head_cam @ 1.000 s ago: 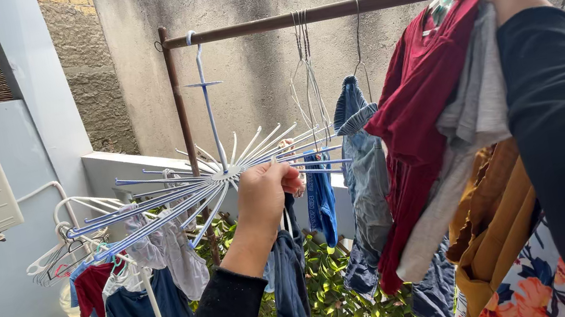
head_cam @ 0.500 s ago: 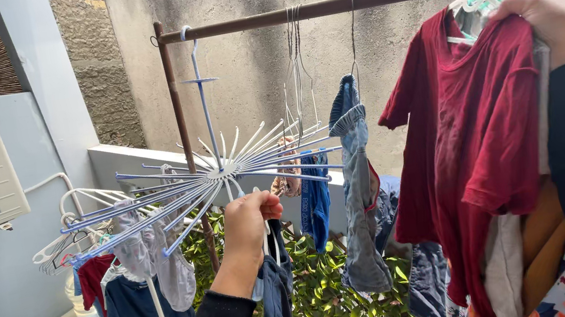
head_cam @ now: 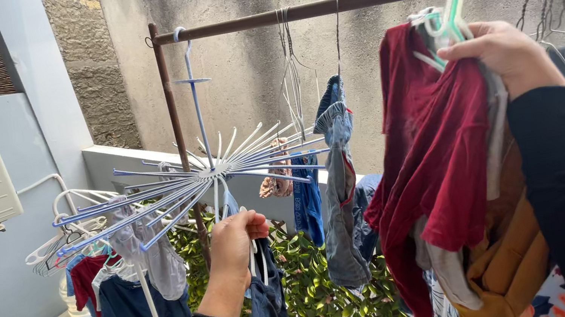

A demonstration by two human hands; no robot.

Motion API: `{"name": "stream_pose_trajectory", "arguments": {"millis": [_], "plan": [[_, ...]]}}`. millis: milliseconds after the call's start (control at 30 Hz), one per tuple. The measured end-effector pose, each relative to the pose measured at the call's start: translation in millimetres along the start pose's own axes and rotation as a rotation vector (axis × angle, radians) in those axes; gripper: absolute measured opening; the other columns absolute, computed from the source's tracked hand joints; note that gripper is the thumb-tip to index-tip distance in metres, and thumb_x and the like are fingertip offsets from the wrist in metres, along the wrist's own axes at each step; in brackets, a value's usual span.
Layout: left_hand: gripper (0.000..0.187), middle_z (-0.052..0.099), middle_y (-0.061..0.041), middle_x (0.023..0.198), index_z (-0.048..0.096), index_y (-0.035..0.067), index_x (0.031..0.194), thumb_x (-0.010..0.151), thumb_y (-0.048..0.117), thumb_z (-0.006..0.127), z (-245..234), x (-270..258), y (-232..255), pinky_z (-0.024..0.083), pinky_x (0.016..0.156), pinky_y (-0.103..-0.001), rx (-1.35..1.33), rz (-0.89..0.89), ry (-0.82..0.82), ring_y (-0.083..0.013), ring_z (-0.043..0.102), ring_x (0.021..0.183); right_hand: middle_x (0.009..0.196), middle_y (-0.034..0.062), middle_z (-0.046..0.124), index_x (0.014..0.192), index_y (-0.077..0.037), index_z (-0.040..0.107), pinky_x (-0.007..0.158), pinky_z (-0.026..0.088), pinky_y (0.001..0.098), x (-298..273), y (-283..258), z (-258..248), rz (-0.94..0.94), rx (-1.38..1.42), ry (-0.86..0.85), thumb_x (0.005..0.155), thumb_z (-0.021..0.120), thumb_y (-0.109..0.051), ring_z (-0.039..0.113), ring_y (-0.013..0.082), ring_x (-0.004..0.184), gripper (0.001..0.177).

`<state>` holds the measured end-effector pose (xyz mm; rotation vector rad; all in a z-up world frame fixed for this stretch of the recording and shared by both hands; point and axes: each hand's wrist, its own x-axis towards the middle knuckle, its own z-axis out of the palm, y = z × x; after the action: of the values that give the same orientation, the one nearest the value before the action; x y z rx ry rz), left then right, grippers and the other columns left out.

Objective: The person takes wet clothes from a laundry basket, places them on hangers, and hangs them on a clothes rack and drying stand on a balcony. The person handles shirts, pants, and shorts one at a time, arranging them to dry.

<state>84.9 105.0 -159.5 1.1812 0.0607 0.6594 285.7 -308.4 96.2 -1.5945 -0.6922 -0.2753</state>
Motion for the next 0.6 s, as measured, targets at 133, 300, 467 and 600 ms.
{"name": "stream_pose_trajectory", "arguments": {"millis": [133,300,467,600], "plan": [[0.029,0.072,-0.013,0.075,0.071,-0.004,0.080,0.094,0.017,0.058,1,-15,-7,0.056,0.073,-0.034,0.011,0.001,-0.028,-0.0208,0.068,0.069,0.099,0.0043,0.073,0.113,0.003,0.073,0.075,0.050,0.0214,-61,43,29,0.039,-0.020,-0.105,0.089,0.076,-0.011,0.066,0.0082,0.082,0.028],[0.038,0.075,-0.012,0.083,0.073,-0.004,0.089,0.098,0.026,0.050,-7,-29,-25,0.057,0.077,-0.034,-0.014,0.044,-0.002,-0.0202,0.071,0.077,0.099,0.0084,0.075,0.109,0.000,0.074,0.077,0.053,0.0312,-141,151,37,0.439,0.234,-0.130,0.092,0.067,-0.019,0.069,0.0162,0.082,0.027],[0.041,0.076,-0.007,0.097,0.071,0.008,0.116,0.100,0.035,0.045,-29,-72,-54,0.052,0.081,-0.030,0.052,-0.015,0.021,-0.0133,0.065,0.088,0.100,0.0126,0.077,0.108,0.004,0.076,0.083,0.052,0.0347,-224,293,46,0.639,0.206,-0.244,0.093,0.066,-0.018,0.070,0.0207,0.087,0.028],[0.037,0.072,-0.002,0.096,0.070,0.010,0.113,0.102,0.034,0.044,-54,-95,-77,0.049,0.074,-0.031,0.163,-0.209,0.138,-0.0101,0.060,0.084,0.105,0.0126,0.084,0.108,0.005,0.076,0.098,0.047,0.0308,-283,373,97,0.647,0.084,-0.507,0.084,0.071,-0.020,0.072,0.0188,0.102,0.035]]}}
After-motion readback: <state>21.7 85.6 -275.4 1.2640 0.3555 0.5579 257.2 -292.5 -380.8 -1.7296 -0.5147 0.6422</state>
